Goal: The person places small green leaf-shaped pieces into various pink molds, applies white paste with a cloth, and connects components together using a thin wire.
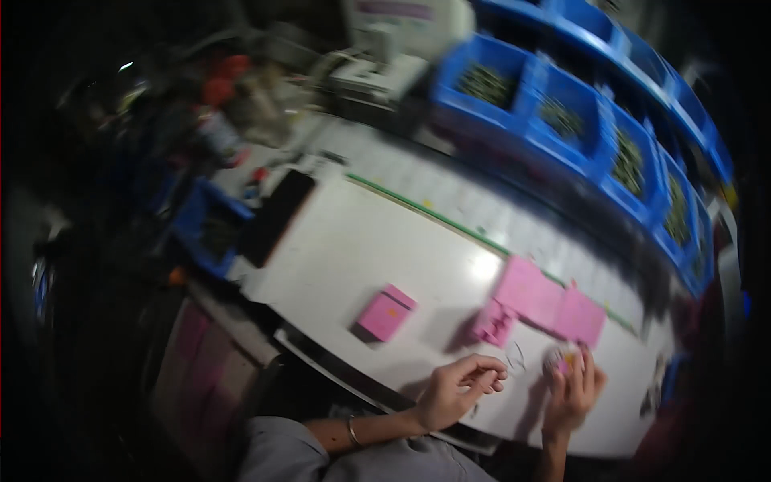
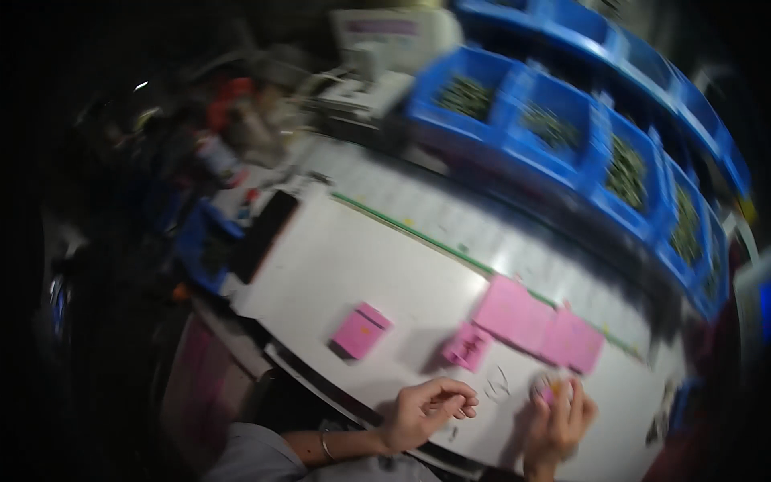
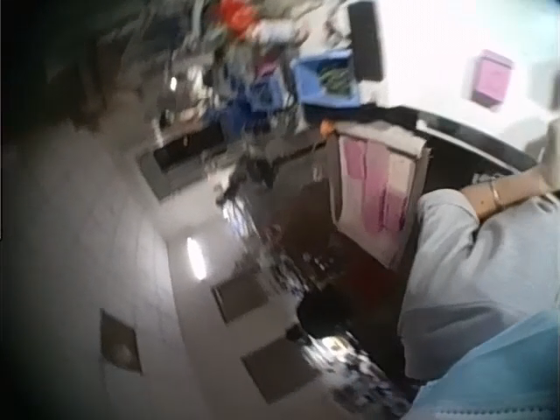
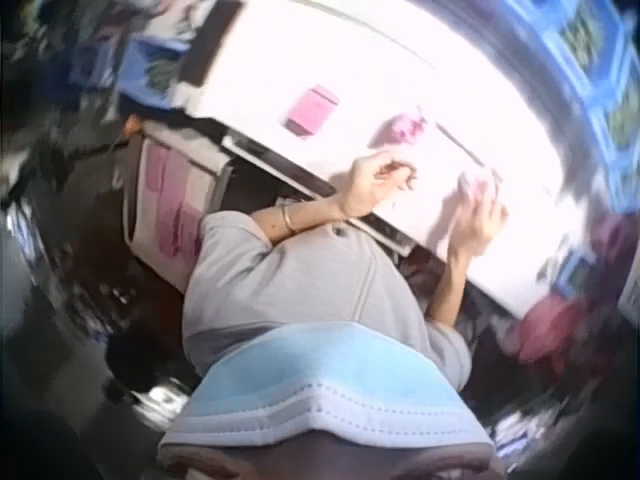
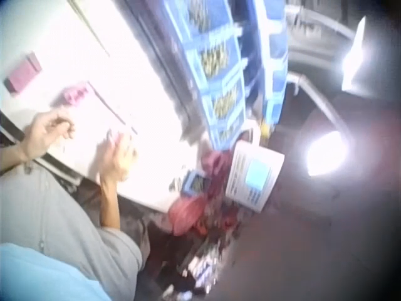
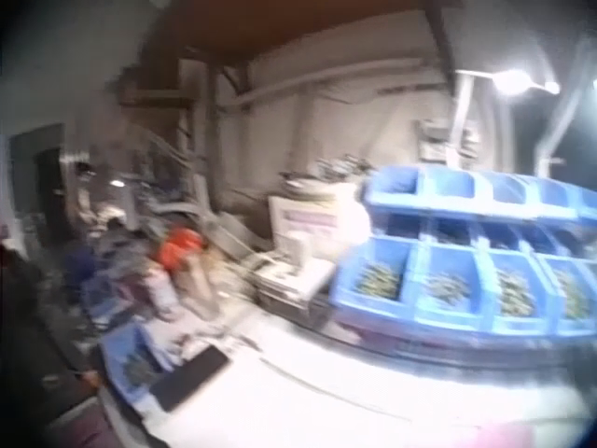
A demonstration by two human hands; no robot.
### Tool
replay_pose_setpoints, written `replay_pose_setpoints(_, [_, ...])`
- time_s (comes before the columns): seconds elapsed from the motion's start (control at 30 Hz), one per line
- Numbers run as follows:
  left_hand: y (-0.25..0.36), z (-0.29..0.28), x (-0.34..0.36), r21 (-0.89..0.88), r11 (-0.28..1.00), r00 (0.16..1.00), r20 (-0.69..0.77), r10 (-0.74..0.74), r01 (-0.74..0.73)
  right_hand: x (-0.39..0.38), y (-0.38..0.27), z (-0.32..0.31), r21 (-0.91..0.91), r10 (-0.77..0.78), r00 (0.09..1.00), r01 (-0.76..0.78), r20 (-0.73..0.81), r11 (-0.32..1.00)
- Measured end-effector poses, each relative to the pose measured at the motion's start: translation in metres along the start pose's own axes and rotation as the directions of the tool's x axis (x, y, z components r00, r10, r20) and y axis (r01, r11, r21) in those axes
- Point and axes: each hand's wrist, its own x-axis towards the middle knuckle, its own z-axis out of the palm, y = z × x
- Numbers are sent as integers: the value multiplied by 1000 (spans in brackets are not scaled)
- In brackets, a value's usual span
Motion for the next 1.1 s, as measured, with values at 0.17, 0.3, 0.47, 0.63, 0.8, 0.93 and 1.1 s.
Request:
replay_pose_setpoints(0.17, [9,-8,27,649,681,755,-246,608,-338,12,-9,14,-52,-103,995,103,17,993])
replay_pose_setpoints(0.3, [-4,-3,49,744,623,802,-207,560,-243,8,-2,25,-8,-31,981,33,190,999])
replay_pose_setpoints(0.47, [-9,-10,61,627,716,827,-195,527,-307,3,2,9,178,-25,986,-5,166,984])
replay_pose_setpoints(0.63, [-5,-11,61,441,839,908,-110,404,-320,-5,-19,4,229,-159,983,135,89,964])
replay_pose_setpoints(0.8, [-16,-12,65,310,907,955,5,298,-285,-1,-35,18,212,-145,937,79,317,974])
replay_pose_setpoints(0.93, [-20,-13,60,295,877,913,-37,406,-379,31,-41,20,548,19,936,-222,350,806])
replay_pose_setpoints(1.1, [-19,-17,56,466,718,795,-50,605,-517,66,-55,33,646,90,873,-421,480,636])
